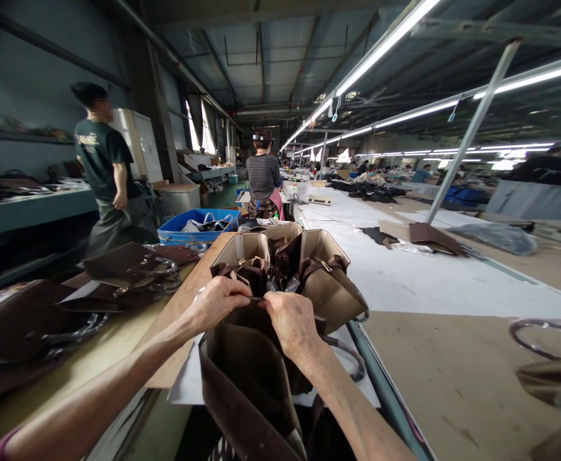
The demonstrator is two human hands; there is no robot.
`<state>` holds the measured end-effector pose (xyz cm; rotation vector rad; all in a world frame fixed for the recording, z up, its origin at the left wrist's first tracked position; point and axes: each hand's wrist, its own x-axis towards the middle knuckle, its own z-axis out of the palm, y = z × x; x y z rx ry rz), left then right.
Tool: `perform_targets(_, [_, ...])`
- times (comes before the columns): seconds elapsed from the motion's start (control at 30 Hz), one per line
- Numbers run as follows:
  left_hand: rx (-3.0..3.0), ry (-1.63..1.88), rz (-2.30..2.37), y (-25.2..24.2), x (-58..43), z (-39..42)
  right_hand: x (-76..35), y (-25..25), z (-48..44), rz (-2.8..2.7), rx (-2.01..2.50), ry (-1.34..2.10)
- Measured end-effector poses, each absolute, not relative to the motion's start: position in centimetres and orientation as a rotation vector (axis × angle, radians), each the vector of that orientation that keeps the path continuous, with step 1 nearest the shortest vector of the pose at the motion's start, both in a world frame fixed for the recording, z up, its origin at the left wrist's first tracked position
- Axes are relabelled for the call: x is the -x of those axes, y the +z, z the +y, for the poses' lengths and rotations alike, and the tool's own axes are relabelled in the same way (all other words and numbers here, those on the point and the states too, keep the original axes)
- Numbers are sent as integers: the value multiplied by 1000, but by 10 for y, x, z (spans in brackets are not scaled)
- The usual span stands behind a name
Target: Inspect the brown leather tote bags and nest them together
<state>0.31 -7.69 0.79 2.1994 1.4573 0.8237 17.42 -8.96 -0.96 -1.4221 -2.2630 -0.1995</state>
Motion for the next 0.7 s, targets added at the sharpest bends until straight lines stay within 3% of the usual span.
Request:
perform_targets(0.3, [-2207, 763, 1374, 3, 0, -72, -172, -1, -89, -2306, 1643, -45])
perform_targets(0.7, [-2178, 728, 1277, 2, 4, -67, -255, -20, -111, -1949, 1474, 318])
